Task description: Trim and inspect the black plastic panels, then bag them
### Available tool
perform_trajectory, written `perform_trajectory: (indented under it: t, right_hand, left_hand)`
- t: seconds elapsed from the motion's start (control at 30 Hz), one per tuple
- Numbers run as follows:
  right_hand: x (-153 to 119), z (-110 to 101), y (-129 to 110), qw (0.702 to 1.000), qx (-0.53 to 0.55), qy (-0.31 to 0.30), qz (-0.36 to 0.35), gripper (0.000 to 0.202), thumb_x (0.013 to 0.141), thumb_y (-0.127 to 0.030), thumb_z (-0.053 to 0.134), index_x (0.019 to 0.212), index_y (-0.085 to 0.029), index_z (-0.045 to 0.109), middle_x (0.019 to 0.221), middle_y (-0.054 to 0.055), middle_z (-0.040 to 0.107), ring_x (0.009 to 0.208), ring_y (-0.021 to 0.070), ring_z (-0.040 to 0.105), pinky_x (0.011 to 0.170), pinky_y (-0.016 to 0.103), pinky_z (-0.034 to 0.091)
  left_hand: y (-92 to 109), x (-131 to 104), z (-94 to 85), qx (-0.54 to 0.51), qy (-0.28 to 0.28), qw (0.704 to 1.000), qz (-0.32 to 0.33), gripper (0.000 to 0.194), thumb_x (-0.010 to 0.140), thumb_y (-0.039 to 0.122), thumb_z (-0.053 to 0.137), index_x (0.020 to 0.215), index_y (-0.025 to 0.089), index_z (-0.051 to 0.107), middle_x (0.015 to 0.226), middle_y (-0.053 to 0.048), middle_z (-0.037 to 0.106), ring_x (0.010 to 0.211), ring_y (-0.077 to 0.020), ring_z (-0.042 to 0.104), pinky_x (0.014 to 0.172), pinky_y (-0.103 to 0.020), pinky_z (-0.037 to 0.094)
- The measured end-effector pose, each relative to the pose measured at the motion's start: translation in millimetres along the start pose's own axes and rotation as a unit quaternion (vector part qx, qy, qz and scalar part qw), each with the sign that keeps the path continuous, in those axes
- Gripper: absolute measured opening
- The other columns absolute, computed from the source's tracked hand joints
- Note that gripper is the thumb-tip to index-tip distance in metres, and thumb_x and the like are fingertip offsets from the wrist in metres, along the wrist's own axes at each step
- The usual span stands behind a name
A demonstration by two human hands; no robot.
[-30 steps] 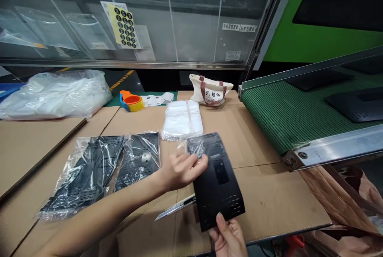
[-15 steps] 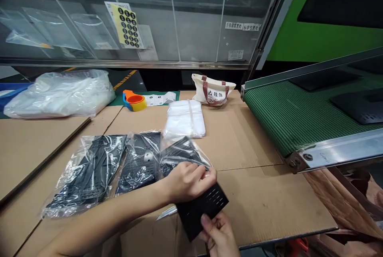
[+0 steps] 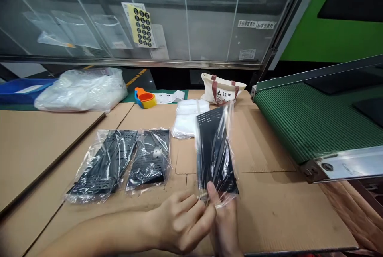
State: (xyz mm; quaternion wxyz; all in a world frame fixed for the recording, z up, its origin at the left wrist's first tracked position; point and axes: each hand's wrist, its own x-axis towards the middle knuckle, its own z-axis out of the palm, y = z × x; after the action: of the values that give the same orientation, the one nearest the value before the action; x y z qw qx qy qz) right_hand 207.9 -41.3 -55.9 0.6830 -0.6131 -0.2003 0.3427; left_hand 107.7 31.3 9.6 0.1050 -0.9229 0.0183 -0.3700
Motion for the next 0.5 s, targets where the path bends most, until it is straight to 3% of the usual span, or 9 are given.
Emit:
perform_trajectory:
  t: [0.07,0.13,0.2,0.23,0.27,0.3,0.4,0.43,0.5]
  right_hand:
    - [8.8,1.1,-1.0,0.997,-0.038,0.009,-0.059,0.033,0.081,-0.047,0.069,0.088,-0.015,0.072,0.08,0.005,0.075,0.076,0.0228,0.071,0.071,0.032,0.06]
    - [17.7,-0.5,-0.6,0.973,-0.11,-0.019,-0.202,0.025,0.088,-0.034,0.063,0.103,-0.016,0.073,0.105,0.008,0.074,0.104,0.027,0.068,0.091,0.038,0.055]
    - [24.8,-2.9,-1.0,0.914,-0.183,-0.063,-0.357,0.034,0.091,-0.019,0.055,0.124,-0.022,0.065,0.13,0.007,0.063,0.123,0.0265,0.057,0.104,0.043,0.047]
    - [27.0,-3.7,-1.8,0.879,-0.214,-0.083,-0.419,0.043,0.091,-0.013,0.052,0.132,-0.025,0.059,0.138,0.006,0.057,0.129,0.0259,0.052,0.108,0.045,0.043]
    - [28.3,-3.9,-3.0,0.847,-0.24,-0.094,-0.466,0.05,0.091,-0.009,0.049,0.137,-0.026,0.053,0.143,0.005,0.052,0.132,0.0254,0.048,0.111,0.047,0.04]
    - [28.5,-3.3,-4.3,0.82,-0.259,-0.102,-0.499,0.053,0.091,-0.006,0.046,0.14,-0.025,0.049,0.145,0.005,0.05,0.134,0.0254,0.046,0.113,0.048,0.037]
    - [23.4,3.7,-5.8,0.775,-0.272,-0.136,-0.554,0.054,0.092,-0.005,0.038,0.144,-0.02,0.043,0.143,0.006,0.051,0.136,0.0252,0.043,0.114,0.049,0.035]
    - [20.1,7.5,-4.7,0.768,-0.263,-0.151,-0.563,0.054,0.093,-0.006,0.038,0.145,-0.02,0.042,0.142,0.007,0.053,0.135,0.0249,0.044,0.113,0.049,0.037]
    - [11.7,16.5,0.2,0.769,-0.232,-0.19,-0.565,0.052,0.094,-0.009,0.041,0.144,-0.023,0.044,0.136,0.006,0.059,0.132,0.0245,0.049,0.109,0.048,0.043]
  left_hand:
    - [2.0,-12.5,-6.3,-0.055,-0.034,0.995,-0.07,0.021,0.088,0.008,0.035,0.098,0.007,0.054,0.054,0.0,0.057,0.038,-0.012,0.045,0.034,-0.027,0.032]
    - [5.2,-25.5,-15.8,-0.138,-0.063,0.977,-0.152,0.018,0.091,0.011,0.035,0.104,0.01,0.048,0.055,0.002,0.058,0.038,-0.0117,0.045,0.035,-0.025,0.034]
    - [7.3,-36.9,-25.8,-0.253,-0.047,0.936,-0.238,0.013,0.094,0.021,0.043,0.105,0.015,0.046,0.061,0.001,0.06,0.045,-0.0113,0.052,0.043,-0.023,0.041]
    - [7.0,-41.3,-29.4,-0.323,-0.013,0.9,-0.294,0.013,0.095,0.026,0.045,0.105,0.017,0.046,0.065,0.001,0.061,0.051,-0.0115,0.055,0.048,-0.023,0.046]
    - [5.5,-44.6,-31.3,-0.395,0.037,0.846,-0.355,0.014,0.096,0.03,0.046,0.104,0.019,0.046,0.07,0.0,0.062,0.057,-0.0119,0.059,0.053,-0.023,0.049]
    - [2.6,-46.7,-31.4,-0.465,0.1,0.774,-0.419,0.014,0.096,0.033,0.047,0.103,0.021,0.047,0.076,0.0,0.063,0.063,-0.0122,0.061,0.058,-0.024,0.051]
    - [-11.4,-45.5,-22.4,-0.597,0.28,0.503,-0.558,0.021,0.093,0.038,0.055,0.106,0.021,0.051,0.096,-0.003,0.067,0.087,-0.015,0.067,0.079,-0.028,0.054]
    - [-16.3,-43.6,-18.1,-0.616,0.313,0.432,-0.58,0.028,0.089,0.041,0.059,0.108,0.02,0.054,0.103,-0.005,0.067,0.098,-0.0179,0.066,0.088,-0.031,0.052]
    - [-23.4,-39.3,-10.2,-0.645,0.342,0.332,-0.597,0.04,0.083,0.046,0.065,0.108,0.017,0.06,0.108,-0.008,0.069,0.108,-0.0238,0.063,0.098,-0.037,0.048]
